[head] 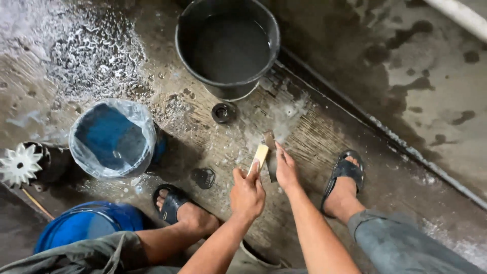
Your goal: Scrubbing and cleaning a metal mechanical component using a brush and soapy water.
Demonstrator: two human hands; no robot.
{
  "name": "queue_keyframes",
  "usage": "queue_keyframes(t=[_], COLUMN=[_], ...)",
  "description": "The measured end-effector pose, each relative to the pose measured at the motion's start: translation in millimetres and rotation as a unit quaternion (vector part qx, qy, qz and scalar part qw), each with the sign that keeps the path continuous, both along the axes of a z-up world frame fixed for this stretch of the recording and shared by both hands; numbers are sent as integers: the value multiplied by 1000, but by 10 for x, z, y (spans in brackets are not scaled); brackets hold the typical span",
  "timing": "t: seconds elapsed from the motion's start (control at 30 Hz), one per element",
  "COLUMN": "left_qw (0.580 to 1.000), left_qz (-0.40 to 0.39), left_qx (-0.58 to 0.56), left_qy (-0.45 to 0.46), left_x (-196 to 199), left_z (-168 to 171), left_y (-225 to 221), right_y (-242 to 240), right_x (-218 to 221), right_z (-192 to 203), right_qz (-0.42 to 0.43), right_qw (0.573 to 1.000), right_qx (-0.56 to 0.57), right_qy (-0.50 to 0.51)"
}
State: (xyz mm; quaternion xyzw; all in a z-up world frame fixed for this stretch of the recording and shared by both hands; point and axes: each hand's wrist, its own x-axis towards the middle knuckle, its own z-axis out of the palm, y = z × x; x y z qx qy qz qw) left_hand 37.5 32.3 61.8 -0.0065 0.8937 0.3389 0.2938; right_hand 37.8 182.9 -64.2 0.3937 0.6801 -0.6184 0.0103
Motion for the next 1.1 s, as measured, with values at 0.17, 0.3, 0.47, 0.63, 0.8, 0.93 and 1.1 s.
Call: queue_keyframes(t=[0.17, 0.3, 0.47, 0.63, 0.8, 0.93, 1.1], left_qw=[999, 994, 992, 985, 989, 978, 977], left_qz=[9, 33, 123, 99, 38, -5, 19], left_qx=[-43, -55, 13, -77, -47, -95, -60], left_qy=[7, 89, 24, 117, 138, 183, 204], left_x=[-156, -361, 219, -583, 294, 271, -101], left_z=[-335, -616, -340, -833, -368, -700, -713], left_y=[279, 555, 516, 619, 637, 660, 726], right_y=[-65, -87, 7, -177, 73, 30, 43], right_x=[162, 266, 139, 157, -15, -13, 20], right_z=[-327, -749, -425, -620, -627, -548, -495], right_qz=[11, 48, -35, 31, -67, -142, -138], right_qw=[998, 995, 996, 994, 990, 975, 971], right_qx=[48, 59, 42, 19, -67, -169, -195], right_qy=[-31, 62, 70, 107, 108, -33, 23])
